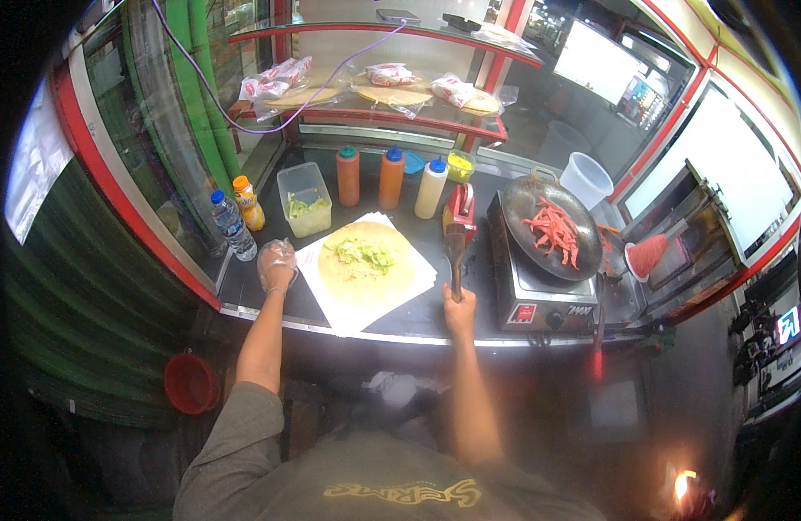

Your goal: The person assembles tacos by placing tortillas on a flat griddle, adding shredded lettuce and cooked meat, then drizzling sauce. The person uses tongs to handle the meat and a spatula to flip tortillas.

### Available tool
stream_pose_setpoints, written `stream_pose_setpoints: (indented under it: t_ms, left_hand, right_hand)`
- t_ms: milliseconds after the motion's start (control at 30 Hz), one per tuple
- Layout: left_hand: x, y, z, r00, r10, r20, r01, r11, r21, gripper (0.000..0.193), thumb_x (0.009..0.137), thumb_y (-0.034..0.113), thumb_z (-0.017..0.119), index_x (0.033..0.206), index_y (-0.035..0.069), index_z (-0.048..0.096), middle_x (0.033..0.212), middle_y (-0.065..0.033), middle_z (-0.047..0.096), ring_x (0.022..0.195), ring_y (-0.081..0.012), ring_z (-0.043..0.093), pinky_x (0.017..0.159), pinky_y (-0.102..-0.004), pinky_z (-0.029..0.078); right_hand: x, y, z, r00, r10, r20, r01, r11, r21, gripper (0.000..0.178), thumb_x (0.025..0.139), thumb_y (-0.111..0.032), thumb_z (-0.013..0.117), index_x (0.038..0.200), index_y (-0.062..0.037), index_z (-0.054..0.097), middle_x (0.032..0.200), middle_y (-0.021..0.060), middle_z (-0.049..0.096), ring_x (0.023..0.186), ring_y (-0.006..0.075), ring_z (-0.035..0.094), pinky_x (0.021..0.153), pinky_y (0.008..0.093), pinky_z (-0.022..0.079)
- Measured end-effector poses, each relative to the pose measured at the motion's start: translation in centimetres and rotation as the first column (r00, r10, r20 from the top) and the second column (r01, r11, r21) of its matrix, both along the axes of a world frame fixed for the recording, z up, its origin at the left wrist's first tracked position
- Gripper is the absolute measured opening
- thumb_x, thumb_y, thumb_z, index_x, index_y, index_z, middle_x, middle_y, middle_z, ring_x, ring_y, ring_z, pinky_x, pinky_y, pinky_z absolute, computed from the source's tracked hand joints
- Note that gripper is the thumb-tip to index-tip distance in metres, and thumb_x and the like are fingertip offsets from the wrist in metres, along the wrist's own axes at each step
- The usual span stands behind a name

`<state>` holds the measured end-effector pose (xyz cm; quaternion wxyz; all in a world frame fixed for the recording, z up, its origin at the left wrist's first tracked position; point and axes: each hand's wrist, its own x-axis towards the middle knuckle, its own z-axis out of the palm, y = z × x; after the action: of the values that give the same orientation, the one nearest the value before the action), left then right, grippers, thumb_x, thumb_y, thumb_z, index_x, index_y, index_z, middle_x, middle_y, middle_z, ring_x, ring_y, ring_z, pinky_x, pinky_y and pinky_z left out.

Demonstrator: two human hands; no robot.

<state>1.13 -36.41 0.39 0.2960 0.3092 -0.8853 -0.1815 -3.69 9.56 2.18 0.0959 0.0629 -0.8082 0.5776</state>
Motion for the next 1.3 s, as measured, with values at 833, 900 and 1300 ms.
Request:
stream_pose_setpoints:
  t_ms: [833, 900, 1300]
  left_hand:
    - [-0.4, -0.7, -1.0, 0.998, -0.029, 0.054, 0.034, 0.994, -0.107, 0.049, 0.105, 0.043, 0.060, 0.091, 0.002, 0.081, 0.098, -0.0281, 0.077, 0.094, -0.0489, 0.074, 0.086, -0.0558, 0.058]
    - [-0.7, -1.5, -2.0, 0.997, -0.015, 0.073, 0.024, 0.992, -0.121, 0.049, 0.105, 0.044, 0.059, 0.091, 0.002, 0.081, 0.098, -0.0282, 0.077, 0.094, -0.0488, 0.074, 0.085, -0.0559, 0.058]
    - [0.7, 1.4, 2.1, 0.997, -0.043, -0.060, 0.041, 0.999, -0.035, 0.047, 0.104, 0.039, 0.062, 0.083, 0.000, 0.077, 0.089, -0.0266, 0.076, 0.084, -0.0482, 0.073, 0.079, -0.0568, 0.056]
  right_hand:
    - [0.4, -0.1, 0.9, 1.000, -0.014, -0.003, 0.014, 0.999, 0.036, 0.049, 0.102, -0.029, 0.075, 0.071, 0.0011, 0.052, 0.060, 0.0016, 0.040, 0.061, 0.0114, 0.039, 0.056, 0.0407, 0.033]
    - [0.6, -0.1, 1.2, 1.000, -0.017, 0.012, 0.016, 0.999, 0.038, 0.048, 0.102, -0.029, 0.075, 0.072, 0.0020, 0.054, 0.060, 0.0021, 0.041, 0.061, 0.0116, 0.040, 0.056, 0.0409, 0.034]
    - [0.9, -0.4, 1.9, 1.000, -0.015, 0.016, 0.014, 0.999, 0.046, 0.045, 0.102, -0.030, 0.074, 0.078, 0.0053, 0.058, 0.063, 0.0079, 0.040, 0.062, 0.0134, 0.042, 0.058, 0.0411, 0.038]
